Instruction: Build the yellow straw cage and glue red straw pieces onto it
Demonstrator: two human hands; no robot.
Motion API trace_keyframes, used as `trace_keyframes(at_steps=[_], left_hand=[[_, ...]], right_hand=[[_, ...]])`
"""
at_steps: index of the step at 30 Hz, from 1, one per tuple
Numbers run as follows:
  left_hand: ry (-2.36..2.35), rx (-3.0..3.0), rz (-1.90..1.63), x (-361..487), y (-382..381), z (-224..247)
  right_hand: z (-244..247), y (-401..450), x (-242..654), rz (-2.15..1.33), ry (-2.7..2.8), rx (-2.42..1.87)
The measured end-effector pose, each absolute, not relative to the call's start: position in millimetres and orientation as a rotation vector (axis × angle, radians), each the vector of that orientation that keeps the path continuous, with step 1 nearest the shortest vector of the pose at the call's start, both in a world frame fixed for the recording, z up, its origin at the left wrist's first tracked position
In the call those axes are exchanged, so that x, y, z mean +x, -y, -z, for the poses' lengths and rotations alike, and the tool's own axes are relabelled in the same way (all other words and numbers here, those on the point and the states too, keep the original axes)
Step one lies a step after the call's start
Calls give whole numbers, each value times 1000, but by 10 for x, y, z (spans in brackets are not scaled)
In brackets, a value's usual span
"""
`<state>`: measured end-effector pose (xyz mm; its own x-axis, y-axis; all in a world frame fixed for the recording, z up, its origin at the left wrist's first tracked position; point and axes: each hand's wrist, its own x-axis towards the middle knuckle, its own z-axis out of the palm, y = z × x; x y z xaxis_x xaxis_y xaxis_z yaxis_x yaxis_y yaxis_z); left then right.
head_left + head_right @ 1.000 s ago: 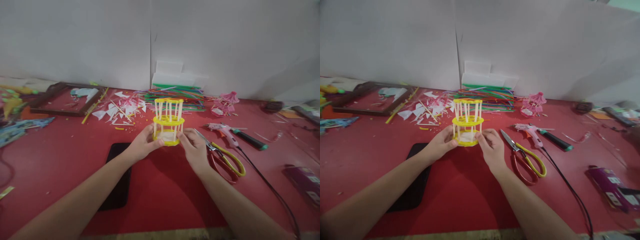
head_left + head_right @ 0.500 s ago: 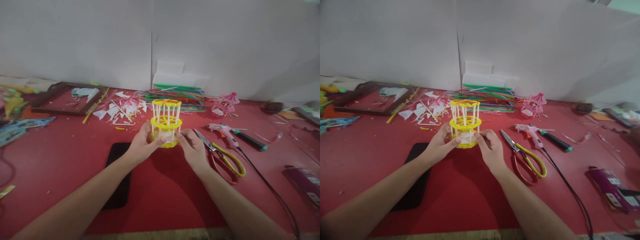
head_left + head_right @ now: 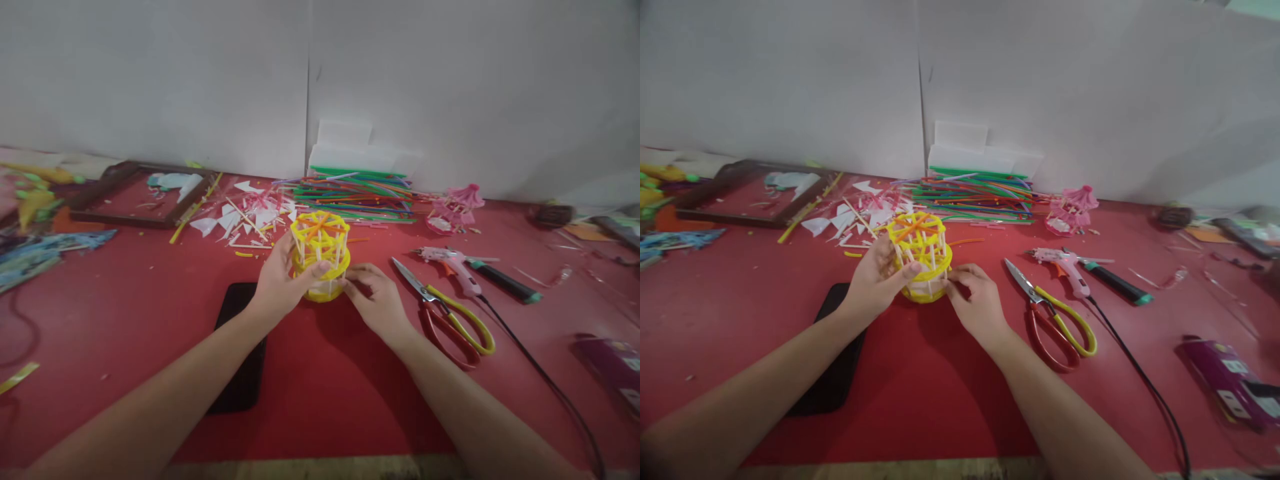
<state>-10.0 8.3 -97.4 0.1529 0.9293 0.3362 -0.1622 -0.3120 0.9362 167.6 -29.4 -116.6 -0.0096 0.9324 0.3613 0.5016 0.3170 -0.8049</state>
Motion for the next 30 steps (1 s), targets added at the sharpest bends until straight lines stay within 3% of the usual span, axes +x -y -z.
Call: trace_keyframes(at_steps=[8, 16, 23, 30], left_hand=[[-928, 1644, -1740, -186, -142, 1058], [-1108, 1904, -1638, -229, -69, 915], [-1059, 1715, -1421, -210, -59, 1000], [-968, 1583, -1454, -186, -20, 939]], right_hand=[[1144, 306, 1719, -540, 1589, -1353], [1061, 324, 1754, -379, 1597, -1098], [1082, 305, 1716, -300, 1711, -1140], [1060, 369, 1689, -184, 1729, -1091]])
